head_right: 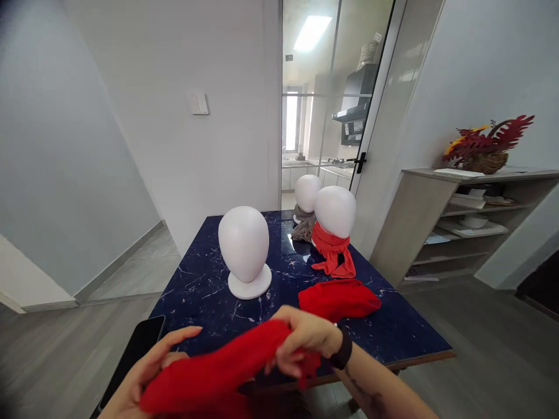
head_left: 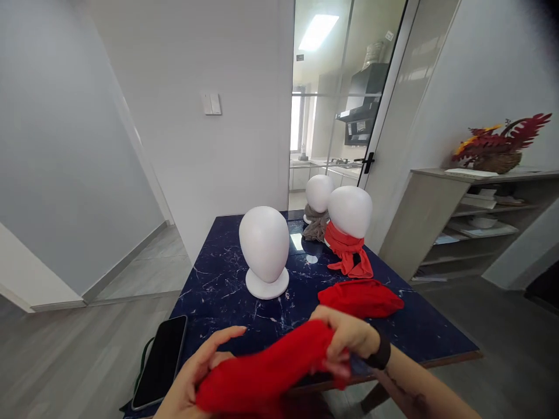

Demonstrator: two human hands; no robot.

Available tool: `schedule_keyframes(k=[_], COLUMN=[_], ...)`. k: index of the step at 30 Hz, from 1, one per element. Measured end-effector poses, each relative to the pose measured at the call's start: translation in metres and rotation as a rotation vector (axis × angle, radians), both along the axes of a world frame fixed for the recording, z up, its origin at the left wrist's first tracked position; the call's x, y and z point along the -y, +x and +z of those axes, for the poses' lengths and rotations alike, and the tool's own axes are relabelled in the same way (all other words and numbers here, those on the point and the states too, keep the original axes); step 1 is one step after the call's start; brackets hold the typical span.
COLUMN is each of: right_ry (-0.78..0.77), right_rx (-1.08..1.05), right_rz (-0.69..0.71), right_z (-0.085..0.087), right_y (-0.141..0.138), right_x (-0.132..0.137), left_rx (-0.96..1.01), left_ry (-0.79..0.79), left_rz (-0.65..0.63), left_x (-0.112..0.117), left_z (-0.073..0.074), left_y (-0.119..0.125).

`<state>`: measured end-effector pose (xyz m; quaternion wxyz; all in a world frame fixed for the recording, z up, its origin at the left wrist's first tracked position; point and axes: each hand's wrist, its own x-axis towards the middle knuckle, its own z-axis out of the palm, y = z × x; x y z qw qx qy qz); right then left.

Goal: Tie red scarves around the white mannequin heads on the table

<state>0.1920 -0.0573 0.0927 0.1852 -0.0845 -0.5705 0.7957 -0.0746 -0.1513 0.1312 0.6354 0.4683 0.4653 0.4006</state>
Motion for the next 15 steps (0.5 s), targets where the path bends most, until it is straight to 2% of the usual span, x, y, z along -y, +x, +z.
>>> schedule_keyframes(k=[2,4,5,6,8,9,11,12,13,15], right_ry=[-0.075,-0.061,-0.048,-0.042,-0.050,-0.054,-0.048,-0.043,-0.043,-0.064], right_rx=[-0.253,-0.306,-0.275,-0.225,-0.096,-0.024,0.114,0.165,0.195,0.196], right_rz=[-0.123,-0.188,-0.192,-0.179,-0.105,-0.053,0.059,0.119,0.188,0.303], right_z=[0.014,0.036,0.049,0.061,0.083,0.093,0.108,0.114,0.119,0.128], right_y=[0.013,0.020,0.020,0.019,0.011,0.006,-0.005,-0.009,-0.013,-0.017], right_x=[-0.012,-0.019,-0.020,-0.022,-0.025,-0.029,-0.038,-0.044,-0.050,-0.062], left_rx=[-0.089,-0.174,-0.206,-0.209,-0.104,-0.003,0.130,0.138,0.137,0.182], left_ry=[0.013,0.095,0.166,0.251,0.406,0.450,0.525,0.518,0.496,0.347], left_rz=[-0.304,-0.615,-0.705,-0.682,-0.408,-0.261,-0.138,-0.173,-0.264,-0.505], left_x=[-0.010,-0.025,-0.034,-0.044,-0.067,-0.079,-0.101,-0.111,-0.119,-0.130], left_z=[-0.004,-0.010,-0.013,-0.015,-0.015,-0.012,0.000,0.008,0.015,0.023], left_y=[-0.003,-0.001,0.002,0.007,0.019,0.026,0.042,0.050,0.057,0.069])
